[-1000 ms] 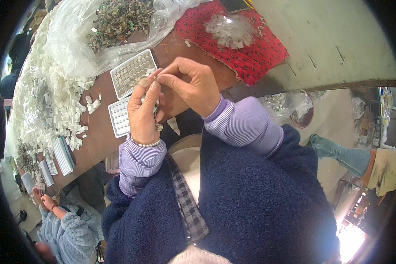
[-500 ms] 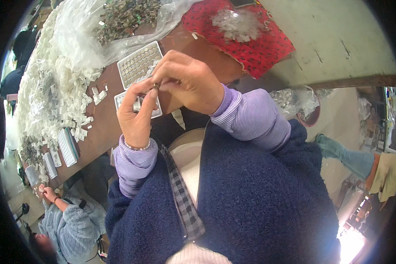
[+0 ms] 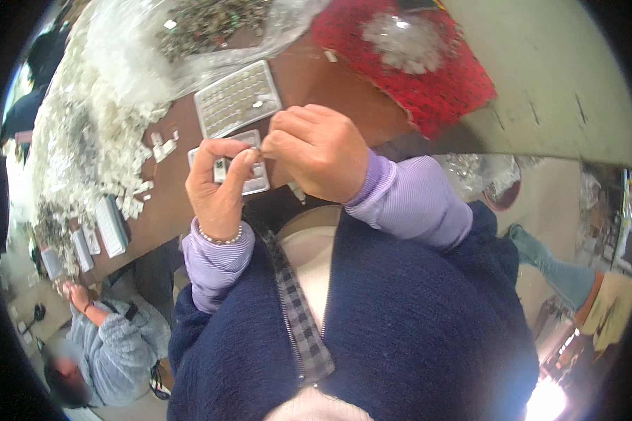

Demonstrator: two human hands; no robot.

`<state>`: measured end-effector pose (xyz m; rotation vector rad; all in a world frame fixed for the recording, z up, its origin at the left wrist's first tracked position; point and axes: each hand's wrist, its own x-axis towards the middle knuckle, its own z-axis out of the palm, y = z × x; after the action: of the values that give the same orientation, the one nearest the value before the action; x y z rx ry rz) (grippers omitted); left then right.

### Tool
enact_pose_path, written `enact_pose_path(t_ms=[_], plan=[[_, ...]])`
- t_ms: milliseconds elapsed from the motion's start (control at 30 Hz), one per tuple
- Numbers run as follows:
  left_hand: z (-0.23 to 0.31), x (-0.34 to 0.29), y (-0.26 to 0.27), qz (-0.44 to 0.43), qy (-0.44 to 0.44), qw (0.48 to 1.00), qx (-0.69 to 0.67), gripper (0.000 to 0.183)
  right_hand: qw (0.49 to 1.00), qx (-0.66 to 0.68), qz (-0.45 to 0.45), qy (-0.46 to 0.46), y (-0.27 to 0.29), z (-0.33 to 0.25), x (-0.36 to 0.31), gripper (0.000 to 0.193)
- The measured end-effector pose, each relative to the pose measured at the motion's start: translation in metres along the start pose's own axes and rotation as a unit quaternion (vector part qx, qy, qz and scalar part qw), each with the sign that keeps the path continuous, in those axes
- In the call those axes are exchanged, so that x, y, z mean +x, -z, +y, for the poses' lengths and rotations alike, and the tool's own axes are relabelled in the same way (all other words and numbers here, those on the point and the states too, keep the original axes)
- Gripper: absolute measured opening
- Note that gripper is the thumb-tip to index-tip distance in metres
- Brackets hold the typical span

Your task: The person repeatedly picks small white plastic housings and metal components from a table, inserts the metal parts into the housings, and places the assembled units into a white tray. The person also uses a lighter to briefly heat the components during assembly.

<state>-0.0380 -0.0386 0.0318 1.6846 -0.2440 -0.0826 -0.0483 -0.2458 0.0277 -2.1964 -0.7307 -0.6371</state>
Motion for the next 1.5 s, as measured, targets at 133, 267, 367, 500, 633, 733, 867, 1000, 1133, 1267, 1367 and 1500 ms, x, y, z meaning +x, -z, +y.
enact_pose_path(t_ms=[133,267,367,500,633,733,867,1000,1133,1267,1367,1500], plan=[[0.000,0.003,0.017,-0.039,0.083,0.990,-0.104,0.011,0.997,0.062,0.048,-0.017,-0.025,-0.004,0.013,0.015],[-0.002,0.004,0.036,-0.020,0.147,0.972,-0.183,0.013,0.952,0.249,0.027,-0.177,-0.044,-0.019,0.018,0.013],[-0.004,0.008,0.048,-0.035,0.137,0.977,-0.158,0.016,0.972,0.189,-0.025,-0.136,-0.044,-0.017,0.022,0.012],[-0.013,0.023,0.083,0.083,-0.009,0.993,0.086,0.040,0.974,0.185,-0.039,-0.126,-0.041,-0.015,0.025,0.012],[-0.036,0.039,0.139,0.152,0.004,0.877,0.457,0.043,0.914,0.313,-0.041,-0.254,-0.038,-0.022,0.021,0.007],[-0.046,0.047,0.152,0.120,0.009,0.836,0.536,0.039,0.850,0.427,-0.042,-0.308,-0.037,-0.024,0.016,0.006],[-0.023,0.041,0.128,0.156,-0.069,0.864,0.474,0.032,0.818,0.501,-0.010,-0.283,-0.039,-0.023,0.014,0.008],[0.001,0.005,0.069,0.013,-0.109,0.970,0.218,0.035,0.853,0.465,0.042,-0.233,-0.043,-0.032,0.016,0.005],[0.004,-0.013,0.047,0.008,0.033,0.999,-0.028,0.027,0.877,0.422,0.059,-0.223,-0.040,-0.038,0.013,0.006],[0.001,-0.015,0.051,0.017,0.129,0.978,-0.164,0.024,0.859,0.437,0.066,-0.261,-0.040,-0.044,0.009,0.005],[-0.002,-0.018,0.050,0.045,0.066,0.989,-0.123,0.022,0.829,0.465,0.042,-0.309,-0.043,-0.051,0.009,0.005],[-0.004,-0.021,0.052,0.039,-0.058,0.997,-0.009,0.020,0.812,0.475,-0.008,-0.338,-0.046,-0.058,0.015,0.006]])
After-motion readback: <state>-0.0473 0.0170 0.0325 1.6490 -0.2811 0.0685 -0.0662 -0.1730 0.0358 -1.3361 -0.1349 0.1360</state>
